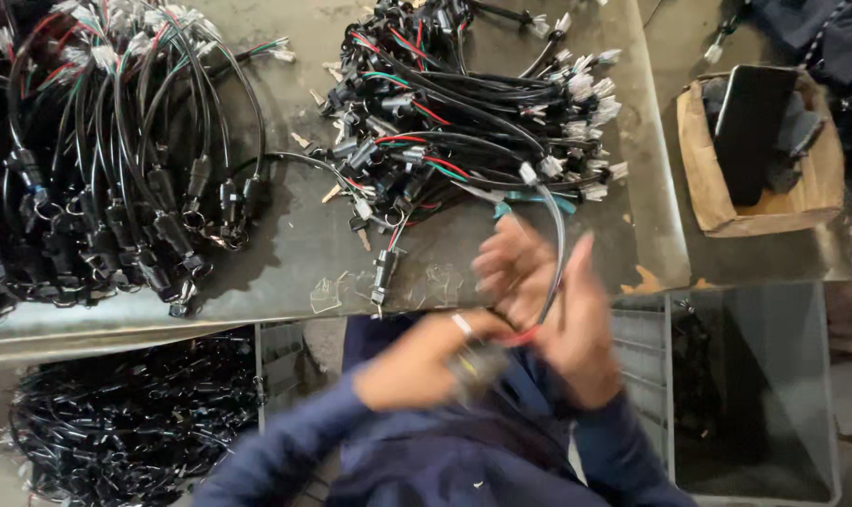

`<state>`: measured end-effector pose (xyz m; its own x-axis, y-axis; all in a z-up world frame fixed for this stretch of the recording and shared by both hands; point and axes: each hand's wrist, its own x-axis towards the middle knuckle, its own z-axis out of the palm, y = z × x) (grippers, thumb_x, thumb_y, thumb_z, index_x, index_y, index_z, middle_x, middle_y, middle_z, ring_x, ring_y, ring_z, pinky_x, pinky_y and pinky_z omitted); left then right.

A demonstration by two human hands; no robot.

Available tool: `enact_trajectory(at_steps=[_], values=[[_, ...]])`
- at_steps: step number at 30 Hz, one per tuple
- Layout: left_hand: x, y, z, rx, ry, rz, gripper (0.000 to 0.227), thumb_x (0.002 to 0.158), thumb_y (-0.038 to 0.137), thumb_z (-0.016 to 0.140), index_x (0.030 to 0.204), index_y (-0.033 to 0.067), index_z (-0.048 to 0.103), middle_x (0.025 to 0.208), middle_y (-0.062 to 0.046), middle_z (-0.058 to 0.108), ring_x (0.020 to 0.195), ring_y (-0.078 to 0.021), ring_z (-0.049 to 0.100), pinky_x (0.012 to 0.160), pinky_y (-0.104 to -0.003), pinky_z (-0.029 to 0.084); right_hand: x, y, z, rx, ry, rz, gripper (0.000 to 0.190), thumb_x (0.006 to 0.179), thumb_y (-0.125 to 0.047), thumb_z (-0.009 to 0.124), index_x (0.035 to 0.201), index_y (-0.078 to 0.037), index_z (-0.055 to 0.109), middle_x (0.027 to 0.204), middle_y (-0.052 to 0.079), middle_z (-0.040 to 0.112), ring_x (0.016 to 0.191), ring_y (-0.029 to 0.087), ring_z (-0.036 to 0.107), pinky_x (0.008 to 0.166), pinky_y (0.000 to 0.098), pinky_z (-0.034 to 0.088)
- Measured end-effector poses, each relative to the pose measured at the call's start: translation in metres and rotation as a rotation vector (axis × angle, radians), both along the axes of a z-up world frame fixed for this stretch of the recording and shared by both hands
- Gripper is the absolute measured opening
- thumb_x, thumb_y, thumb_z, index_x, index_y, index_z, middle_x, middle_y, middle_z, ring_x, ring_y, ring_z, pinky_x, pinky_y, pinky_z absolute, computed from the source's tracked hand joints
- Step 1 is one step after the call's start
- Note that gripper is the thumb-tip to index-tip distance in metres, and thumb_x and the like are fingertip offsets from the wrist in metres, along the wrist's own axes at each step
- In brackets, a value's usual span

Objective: The person repeatedly strips the outer insulation from black wires using pliers, then places the stripped wires into a pile on the table. The process is performed one wire at a time in a repetitive sequence.

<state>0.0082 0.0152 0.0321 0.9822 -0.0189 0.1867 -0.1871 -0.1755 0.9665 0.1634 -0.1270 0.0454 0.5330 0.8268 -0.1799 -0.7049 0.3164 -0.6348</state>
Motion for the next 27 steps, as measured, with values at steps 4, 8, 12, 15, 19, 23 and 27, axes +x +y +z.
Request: enact_trajectory(at_steps=[4, 8, 12, 15, 19, 23, 27], values=[[-0.004, -0.072, -0.073, -0.573, 0.386, 0.149, 0.018, 0.104, 0.018, 0.066, 0.114, 0.0031, 0.061, 0.095, -0.014, 0.064, 0.088, -0.0207, 0.06, 0.078, -0.031, 0.051, 0.034, 0.008, 0.033, 0.561, 0.305, -0.021, 0.041, 0.118, -0.04, 0.052, 0.136, -0.004, 0.056, 0.085, -0.001, 0.049, 0.074, 0.008, 0.046, 0.07, 0.0232, 0.039], [-0.003, -0.068, -0.069, 0.068, -0.059, 0.297, 0.025, 0.091, 0.011, 0.074, 0.111, 0.0045, 0.061, 0.109, -0.015, 0.063, 0.103, -0.0299, 0.062, 0.09, -0.037, 0.051, 0.007, 0.0, 0.035, 0.361, 0.223, -0.157, 0.041, 0.09, -0.031, 0.066, 0.12, -0.004, 0.059, 0.077, -0.004, 0.044, 0.066, 0.008, 0.039, 0.061, 0.0244, 0.035], [0.0, -0.054, -0.038, -0.038, -0.108, 0.222, 0.034, 0.09, 0.011, 0.074, 0.119, 0.0044, 0.057, 0.125, -0.015, 0.06, 0.113, -0.0311, 0.061, 0.098, -0.037, 0.051, -0.005, -0.015, 0.019, 0.239, -0.106, -0.186, 0.029, 0.111, -0.038, 0.056, 0.105, -0.009, 0.058, 0.082, -0.002, 0.047, 0.073, 0.01, 0.04, 0.068, 0.0266, 0.036], [0.001, -0.049, -0.036, 0.065, -0.278, 0.183, 0.034, 0.089, 0.005, 0.069, 0.12, 0.0057, 0.057, 0.128, -0.014, 0.061, 0.12, -0.0329, 0.06, 0.108, -0.04, 0.05, 0.01, -0.04, 0.014, 0.021, -0.305, -0.314, 0.025, 0.111, -0.033, 0.051, 0.095, -0.015, 0.055, 0.081, -0.002, 0.048, 0.071, 0.011, 0.042, 0.066, 0.0279, 0.037], [-0.008, -0.05, -0.059, 0.085, -0.107, 0.201, 0.032, 0.088, 0.007, 0.069, 0.119, 0.0052, 0.061, 0.112, -0.014, 0.064, 0.106, -0.0342, 0.065, 0.092, -0.039, 0.052, 0.044, -0.058, 0.02, 0.26, -0.377, -0.412, 0.04, 0.124, -0.033, 0.052, 0.089, -0.014, 0.054, 0.073, -0.007, 0.042, 0.064, 0.005, 0.036, 0.067, 0.021, 0.033], [-0.027, -0.063, -0.081, -0.008, 0.048, 0.257, 0.032, 0.089, 0.007, 0.066, 0.12, 0.0024, 0.062, 0.098, -0.016, 0.064, 0.093, -0.0341, 0.067, 0.08, -0.037, 0.054, 0.029, -0.033, 0.016, 0.392, 0.008, -0.336, 0.034, 0.115, -0.04, 0.054, 0.097, -0.011, 0.056, 0.074, -0.005, 0.046, 0.071, 0.007, 0.041, 0.07, 0.0222, 0.036], [-0.021, -0.056, -0.076, -0.139, 0.108, 0.353, 0.027, 0.089, 0.005, 0.063, 0.116, 0.0027, 0.063, 0.09, -0.014, 0.062, 0.083, -0.0289, 0.065, 0.077, -0.035, 0.052, -0.014, 0.001, -0.003, 0.33, -0.155, 0.114, 0.033, 0.108, -0.043, 0.06, 0.097, -0.013, 0.066, 0.086, 0.001, 0.055, 0.088, 0.017, 0.051, 0.084, 0.0356, 0.044]])
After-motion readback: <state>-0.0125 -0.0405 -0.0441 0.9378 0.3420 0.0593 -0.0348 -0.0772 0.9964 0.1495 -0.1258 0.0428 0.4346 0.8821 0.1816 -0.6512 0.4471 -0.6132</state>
